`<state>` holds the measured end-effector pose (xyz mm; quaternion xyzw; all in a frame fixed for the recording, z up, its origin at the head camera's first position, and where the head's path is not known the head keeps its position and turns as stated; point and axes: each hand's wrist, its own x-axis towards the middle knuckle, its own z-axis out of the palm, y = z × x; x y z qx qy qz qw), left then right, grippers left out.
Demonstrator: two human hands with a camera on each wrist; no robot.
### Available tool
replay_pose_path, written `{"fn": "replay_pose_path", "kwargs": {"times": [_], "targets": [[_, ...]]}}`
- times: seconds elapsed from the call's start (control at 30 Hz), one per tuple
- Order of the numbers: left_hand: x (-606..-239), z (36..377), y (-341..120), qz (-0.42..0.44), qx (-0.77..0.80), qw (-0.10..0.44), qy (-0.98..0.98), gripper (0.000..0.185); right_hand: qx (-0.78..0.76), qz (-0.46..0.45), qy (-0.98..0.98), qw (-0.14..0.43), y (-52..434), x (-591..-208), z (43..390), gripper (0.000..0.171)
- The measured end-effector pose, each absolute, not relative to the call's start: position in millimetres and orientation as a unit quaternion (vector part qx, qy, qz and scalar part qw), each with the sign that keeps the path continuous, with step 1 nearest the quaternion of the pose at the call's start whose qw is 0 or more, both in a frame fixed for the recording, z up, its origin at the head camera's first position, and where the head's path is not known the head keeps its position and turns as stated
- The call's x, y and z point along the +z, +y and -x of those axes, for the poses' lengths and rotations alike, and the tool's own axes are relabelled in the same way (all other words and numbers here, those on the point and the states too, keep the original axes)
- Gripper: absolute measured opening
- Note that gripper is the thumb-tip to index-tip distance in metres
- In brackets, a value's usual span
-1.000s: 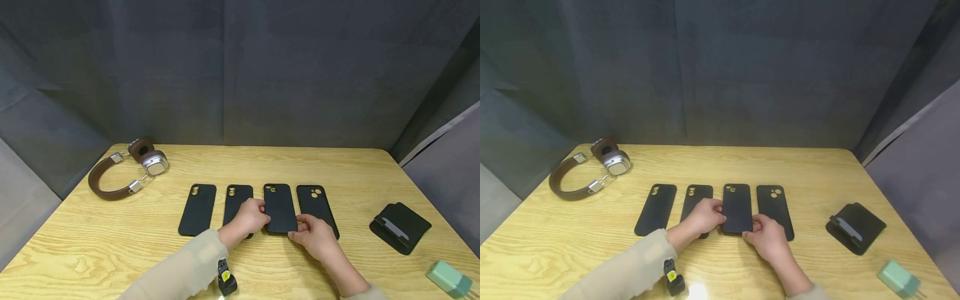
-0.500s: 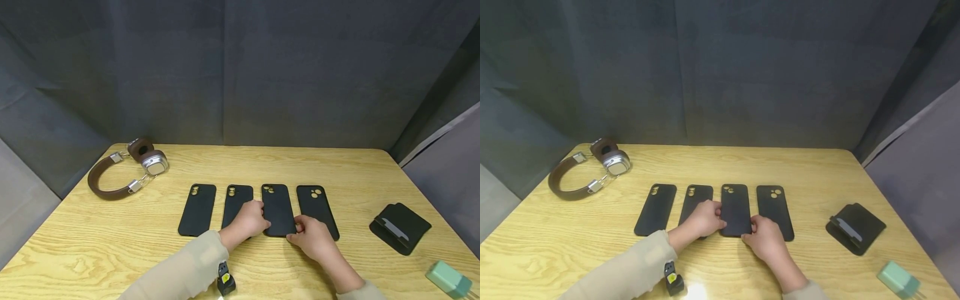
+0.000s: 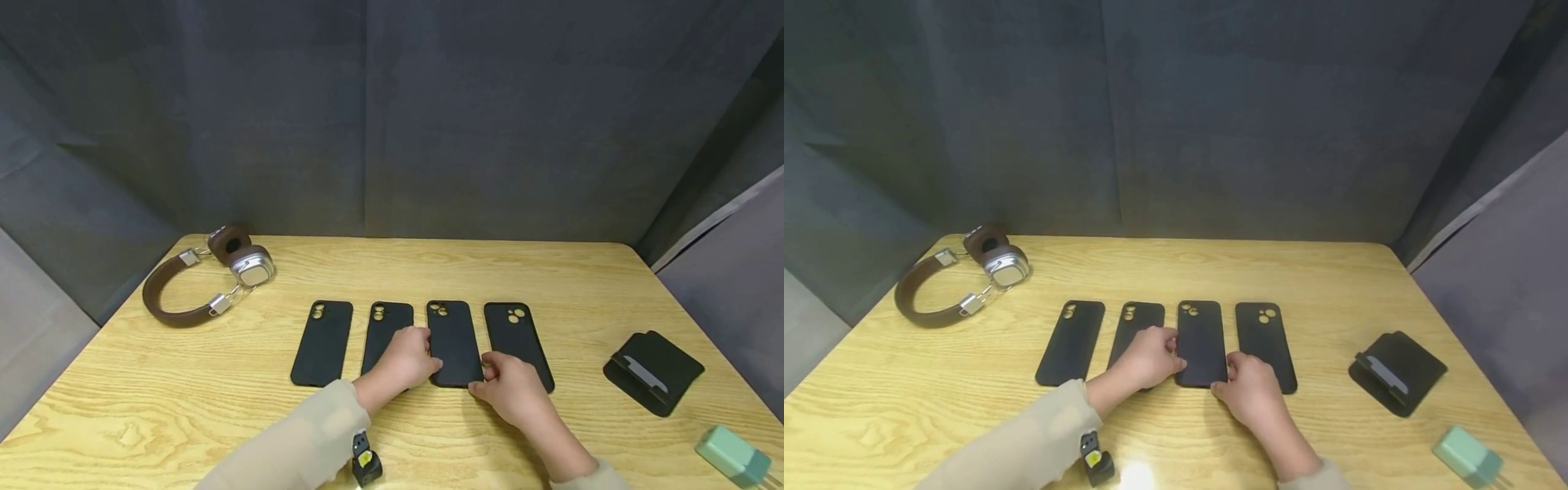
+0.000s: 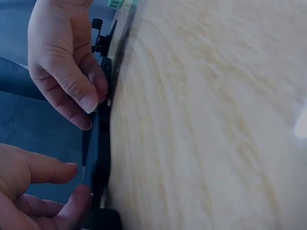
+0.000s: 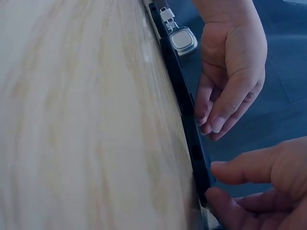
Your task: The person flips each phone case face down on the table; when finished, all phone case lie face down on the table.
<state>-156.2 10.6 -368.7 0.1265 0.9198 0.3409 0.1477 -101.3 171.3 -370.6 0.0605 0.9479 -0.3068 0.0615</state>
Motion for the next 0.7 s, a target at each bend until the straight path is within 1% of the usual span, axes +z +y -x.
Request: {"fn": "replay_pose_path", "kwargs": {"times": [0.17,0.23,0.47,0.7], "targets": [[-364,153,9,-0.14,0.386,0.135,0.902,0.054,-0.327,-0.056,0.942,0.038,176,-364,98,0.05],[-364,152,9,-0.152,0.412,0.132,0.889,0.053,-0.339,-0.055,0.939,0.033,178,-360,98,0.05],[-370,147,17,-0.185,0.512,0.141,0.827,0.049,-0.358,-0.08,0.93,0.032,192,-350,96,0.053],[-375,149,30,-0.166,0.577,0.168,0.782,0.05,-0.357,-0.093,0.929,0.024,214,-349,94,0.056]]}}
